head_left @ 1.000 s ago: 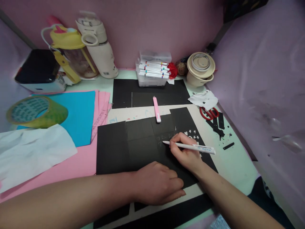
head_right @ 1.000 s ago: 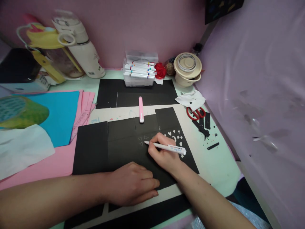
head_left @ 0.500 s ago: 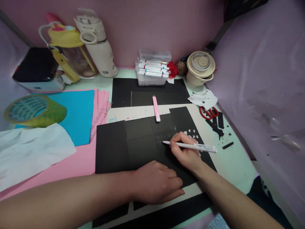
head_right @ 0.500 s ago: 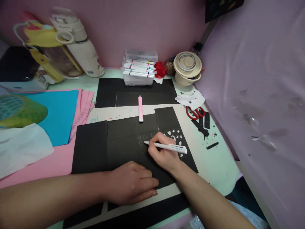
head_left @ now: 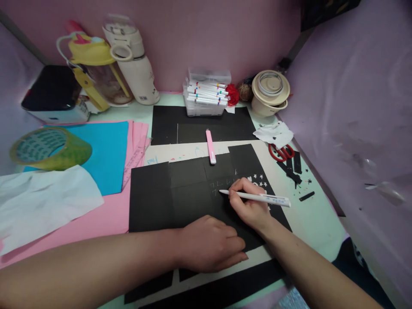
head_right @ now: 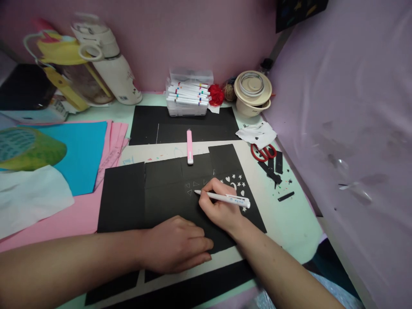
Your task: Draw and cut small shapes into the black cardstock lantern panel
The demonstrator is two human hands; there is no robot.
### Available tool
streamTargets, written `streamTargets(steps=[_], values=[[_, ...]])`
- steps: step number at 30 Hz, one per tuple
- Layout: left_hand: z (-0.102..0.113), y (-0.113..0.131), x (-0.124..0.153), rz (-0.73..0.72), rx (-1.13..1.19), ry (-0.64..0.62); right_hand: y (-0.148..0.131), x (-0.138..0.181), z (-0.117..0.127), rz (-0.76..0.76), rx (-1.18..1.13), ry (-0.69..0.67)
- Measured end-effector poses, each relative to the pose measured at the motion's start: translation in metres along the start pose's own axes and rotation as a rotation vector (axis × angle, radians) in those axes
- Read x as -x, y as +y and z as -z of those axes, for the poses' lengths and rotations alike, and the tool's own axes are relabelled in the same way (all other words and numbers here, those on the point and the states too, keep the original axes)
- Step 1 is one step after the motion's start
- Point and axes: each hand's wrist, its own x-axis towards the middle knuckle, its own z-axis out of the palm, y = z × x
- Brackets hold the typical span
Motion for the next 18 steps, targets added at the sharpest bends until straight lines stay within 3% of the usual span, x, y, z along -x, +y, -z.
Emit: streamTargets(steps=[18], values=[[0.0002, 0.0005, 0.0003, -0.003, 0.005, 0.004, -0.0019, -0.0011, -0.0002, -0.048, 0.073, -0.005]])
